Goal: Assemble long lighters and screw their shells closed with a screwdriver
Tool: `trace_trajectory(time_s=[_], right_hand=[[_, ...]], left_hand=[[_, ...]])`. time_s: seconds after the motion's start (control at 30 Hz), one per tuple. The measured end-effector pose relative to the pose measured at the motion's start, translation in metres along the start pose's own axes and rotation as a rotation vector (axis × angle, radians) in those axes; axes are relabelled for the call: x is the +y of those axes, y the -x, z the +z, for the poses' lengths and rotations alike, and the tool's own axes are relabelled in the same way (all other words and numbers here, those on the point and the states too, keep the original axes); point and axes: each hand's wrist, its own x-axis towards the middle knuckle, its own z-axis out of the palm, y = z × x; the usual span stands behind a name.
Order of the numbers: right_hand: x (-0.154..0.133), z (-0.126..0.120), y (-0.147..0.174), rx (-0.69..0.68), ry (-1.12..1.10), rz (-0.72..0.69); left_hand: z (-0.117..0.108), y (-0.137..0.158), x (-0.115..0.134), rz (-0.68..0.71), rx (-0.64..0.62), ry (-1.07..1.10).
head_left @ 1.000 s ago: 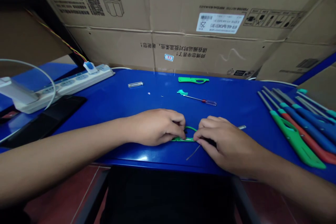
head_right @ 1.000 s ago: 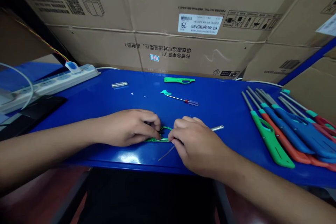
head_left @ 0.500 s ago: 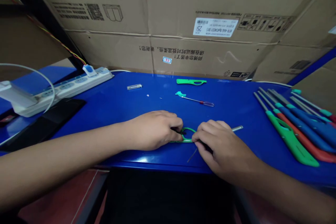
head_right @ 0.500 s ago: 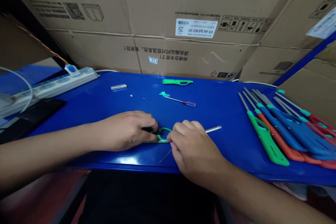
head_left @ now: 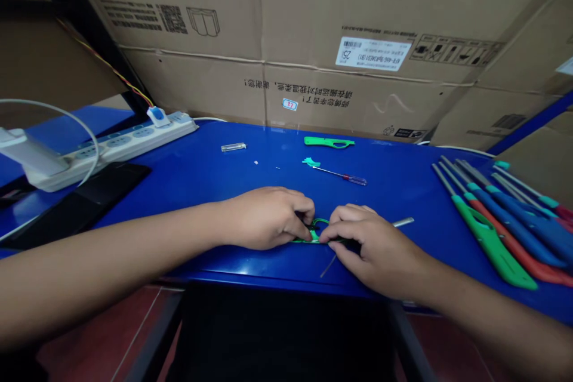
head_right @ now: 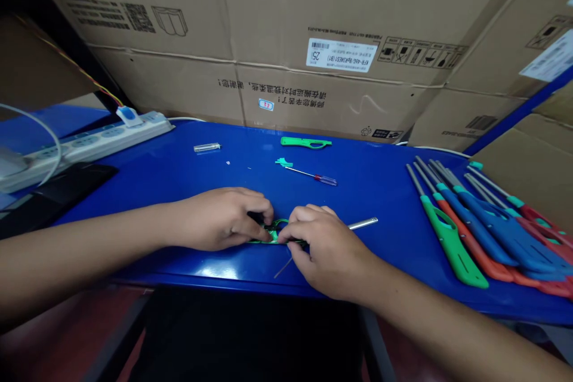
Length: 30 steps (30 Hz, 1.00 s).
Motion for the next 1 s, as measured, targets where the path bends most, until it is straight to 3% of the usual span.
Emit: trace_trajectory(time_s=[0.47,0.67,0.83,1.0], right_hand=[[-0.005,-0.001,-0.001,0.024,0.07,0.051],[-0.005,-0.004,0.0,-0.011,0.131,0.006],[0.013,-0.025,0.013,0.067,0.012,-0.058],[0.035,-0.031,0.027,0.089,0.084,-0.094]], left_hand=[[0.0,0.0,0.001,-0.002,-0.013,0.01],[-0.001,-0.001,0.002,0.005,-0.012,0.028],[-0.004,-0.003,0.002,-0.006,-0.035,0.041],[-0.009,-0.002,0.005,-0.005,-0.021,0.082]])
